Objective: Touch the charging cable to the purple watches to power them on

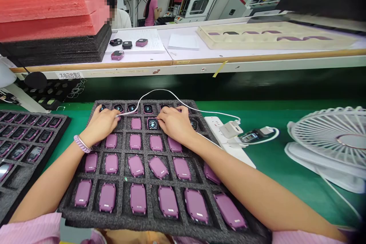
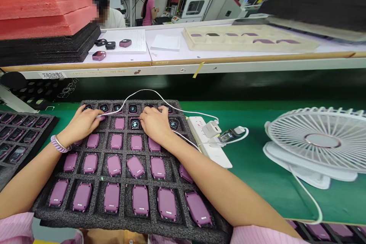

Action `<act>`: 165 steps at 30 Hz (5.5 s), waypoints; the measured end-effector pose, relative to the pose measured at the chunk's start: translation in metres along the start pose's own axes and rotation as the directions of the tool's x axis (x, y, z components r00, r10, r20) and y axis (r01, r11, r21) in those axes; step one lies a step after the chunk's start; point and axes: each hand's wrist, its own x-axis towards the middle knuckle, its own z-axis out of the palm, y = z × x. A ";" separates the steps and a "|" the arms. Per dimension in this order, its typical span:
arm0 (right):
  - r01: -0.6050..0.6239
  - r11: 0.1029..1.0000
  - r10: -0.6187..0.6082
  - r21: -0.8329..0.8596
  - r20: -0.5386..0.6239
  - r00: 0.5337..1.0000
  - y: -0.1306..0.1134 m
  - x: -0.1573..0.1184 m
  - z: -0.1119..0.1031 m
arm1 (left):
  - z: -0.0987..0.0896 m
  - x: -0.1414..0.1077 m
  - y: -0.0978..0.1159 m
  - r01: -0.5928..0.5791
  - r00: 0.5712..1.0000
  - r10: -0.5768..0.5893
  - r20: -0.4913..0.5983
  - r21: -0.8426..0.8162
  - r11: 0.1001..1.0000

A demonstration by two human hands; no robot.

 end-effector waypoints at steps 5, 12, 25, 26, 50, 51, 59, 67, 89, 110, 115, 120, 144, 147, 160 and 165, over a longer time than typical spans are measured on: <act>-0.031 0.999 0.032 -0.026 0.016 0.999 -0.003 0.000 -0.007 | 0.010 0.005 -0.019 0.159 0.987 -0.162 0.022 -0.350 0.923; 0.039 0.999 -0.030 0.026 -0.283 0.959 -0.013 -0.002 -0.006 | 0.024 0.008 -0.014 0.193 0.980 -0.195 0.044 -0.464 0.865; 0.011 0.968 -0.061 0.249 0.194 0.979 -0.037 0.021 -0.014 | 0.022 0.004 -0.015 0.186 0.981 -0.194 0.024 -0.417 0.890; -0.020 0.970 -0.039 0.240 0.238 0.970 -0.037 0.026 -0.015 | 0.023 0.004 -0.016 0.187 0.980 -0.196 0.020 -0.413 0.891; 0.072 0.982 -0.081 0.176 0.048 0.996 -0.040 0.029 0.013 | 0.032 0.006 -0.016 0.192 0.972 -0.237 -0.008 -0.560 0.806; 0.066 0.983 -0.075 0.172 0.047 0.996 -0.041 0.029 0.014 | 0.033 0.007 -0.016 0.196 0.965 -0.263 -0.026 -0.596 0.779; 0.044 0.974 -0.055 0.224 0.042 0.998 -0.039 0.027 0.016 | -0.012 -0.026 -0.037 0.015 0.800 -0.513 -0.311 -0.845 0.535; 0.115 0.961 -0.108 0.251 -0.042 0.993 -0.031 0.030 0.030 | -0.010 -0.105 -0.034 0.248 0.904 -0.391 -0.175 -0.530 0.811; 0.117 0.988 -0.109 0.101 -0.076 0.991 -0.048 0.026 0.012 | -0.024 -0.067 -0.038 -0.171 0.945 0.241 0.220 -0.294 0.941; 0.131 0.990 -0.119 0.059 -0.166 0.979 0.091 -0.140 -0.022 | -0.022 -0.070 -0.052 0.373 0.925 -0.276 0.262 -0.479 0.795; 0.219 0.973 -0.231 -0.074 -0.316 0.920 0.091 -0.136 -0.017 | -0.029 -0.090 -0.030 0.327 0.933 -0.357 -0.036 -0.326 0.887; 0.025 0.989 -0.006 0.146 -0.130 0.991 0.110 -0.128 -0.015 | -0.025 -0.096 -0.007 0.185 0.980 -0.198 -0.013 -0.306 0.934; 0.011 0.997 -0.031 -0.074 -0.272 0.962 0.125 -0.117 0.021 | -0.030 -0.099 -0.026 0.182 0.983 -0.173 0.057 -0.363 0.914; 0.011 0.999 -0.019 -0.033 -0.270 0.963 0.119 -0.117 0.016 | -0.027 -0.099 -0.029 0.163 0.983 -0.130 0.128 -0.296 0.941; -0.023 0.993 0.009 -0.113 -0.123 0.992 0.096 -0.109 -0.012 | -0.034 -0.082 -0.042 0.102 0.979 -0.092 0.185 -0.049 0.994; -0.049 0.973 -0.009 -0.225 -0.247 0.969 0.088 -0.109 -0.022 | -0.040 -0.081 -0.061 0.388 0.909 -0.279 0.310 -0.383 0.838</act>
